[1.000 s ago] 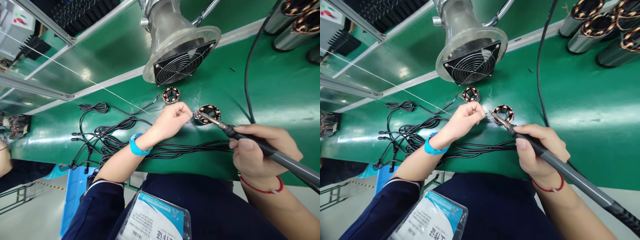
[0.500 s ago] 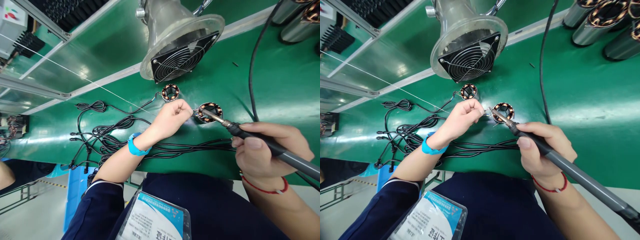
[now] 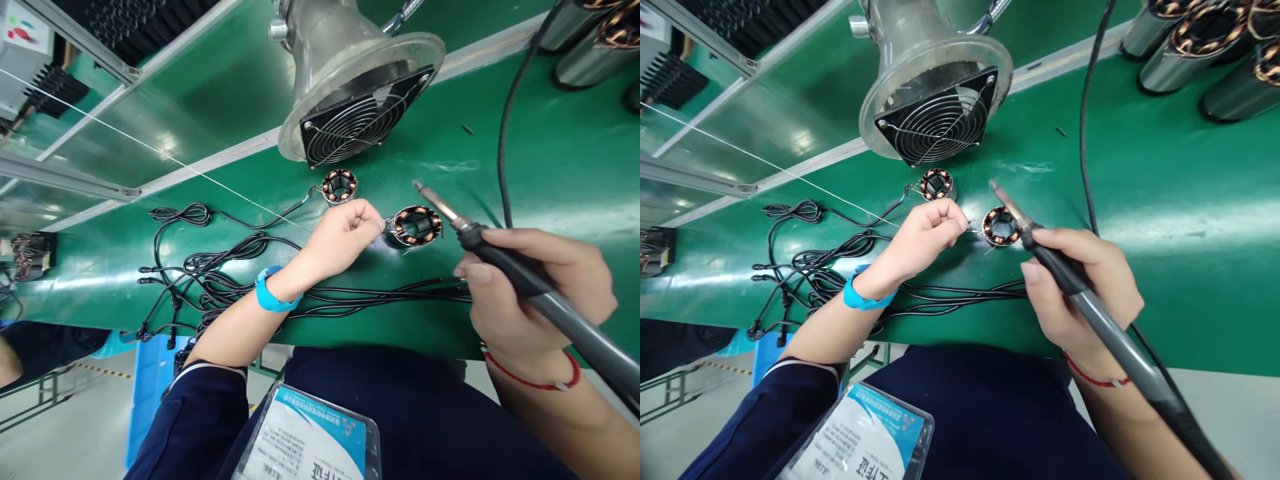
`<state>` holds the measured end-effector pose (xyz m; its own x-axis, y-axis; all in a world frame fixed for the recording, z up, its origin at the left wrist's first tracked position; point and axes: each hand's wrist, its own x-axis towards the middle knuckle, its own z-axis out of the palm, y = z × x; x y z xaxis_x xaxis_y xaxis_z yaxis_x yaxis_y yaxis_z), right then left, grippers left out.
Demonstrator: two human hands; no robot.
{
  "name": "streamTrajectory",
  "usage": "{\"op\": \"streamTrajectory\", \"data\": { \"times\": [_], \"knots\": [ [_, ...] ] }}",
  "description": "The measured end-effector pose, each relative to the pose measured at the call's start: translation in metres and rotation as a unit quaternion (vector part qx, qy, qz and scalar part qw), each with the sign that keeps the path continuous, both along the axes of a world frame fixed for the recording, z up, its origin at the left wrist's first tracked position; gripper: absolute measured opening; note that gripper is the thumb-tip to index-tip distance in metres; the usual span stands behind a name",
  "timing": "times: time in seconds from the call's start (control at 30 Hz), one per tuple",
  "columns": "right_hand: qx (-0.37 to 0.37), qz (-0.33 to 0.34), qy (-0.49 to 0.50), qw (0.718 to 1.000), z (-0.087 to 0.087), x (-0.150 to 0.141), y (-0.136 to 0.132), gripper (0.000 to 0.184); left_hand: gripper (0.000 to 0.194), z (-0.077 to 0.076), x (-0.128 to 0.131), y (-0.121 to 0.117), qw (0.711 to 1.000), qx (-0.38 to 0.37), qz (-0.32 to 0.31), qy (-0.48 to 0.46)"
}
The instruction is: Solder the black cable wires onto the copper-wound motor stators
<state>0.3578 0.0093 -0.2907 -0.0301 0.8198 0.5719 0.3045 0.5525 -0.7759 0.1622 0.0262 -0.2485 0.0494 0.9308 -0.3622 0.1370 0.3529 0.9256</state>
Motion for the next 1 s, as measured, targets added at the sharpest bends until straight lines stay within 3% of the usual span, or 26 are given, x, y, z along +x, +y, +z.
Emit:
{"op": "streamTrajectory", "data": {
  "times": [0.13, 0.27, 0.4, 0.6, 0.73, 1.0],
  "knots": [
    [-0.090, 0.074, -0.005, 0.993, 0.022, -0.007, -0.002, 0.051, 0.020, -0.001, 0.000, 0.000, 1.000, 0.005, 0.004, -0.005],
    [-0.102, 0.079, -0.066, 0.989, 0.034, -0.016, 0.004, 0.050, 0.019, 0.000, 0.000, 0.000, 1.000, 0.006, 0.006, -0.010],
    [-0.099, 0.073, -0.134, 0.983, 0.026, -0.021, 0.015, 0.046, 0.018, 0.002, 0.001, -0.001, 1.000, -0.001, 0.011, -0.007],
    [-0.094, 0.082, -0.138, 0.983, 0.012, -0.023, 0.015, 0.049, 0.018, 0.001, -0.001, -0.001, 1.000, 0.006, 0.005, -0.004],
    [-0.027, 0.047, -0.121, 0.991, 0.009, -0.027, 0.013, 0.054, 0.018, 0.001, -0.001, -0.002, 1.000, 0.011, 0.001, -0.012],
    [0.043, 0.075, -0.183, 0.979, 0.007, -0.034, 0.016, 0.054, 0.016, -0.004, -0.001, -0.007, 0.999, 0.025, 0.015, -0.022]
  ]
}}
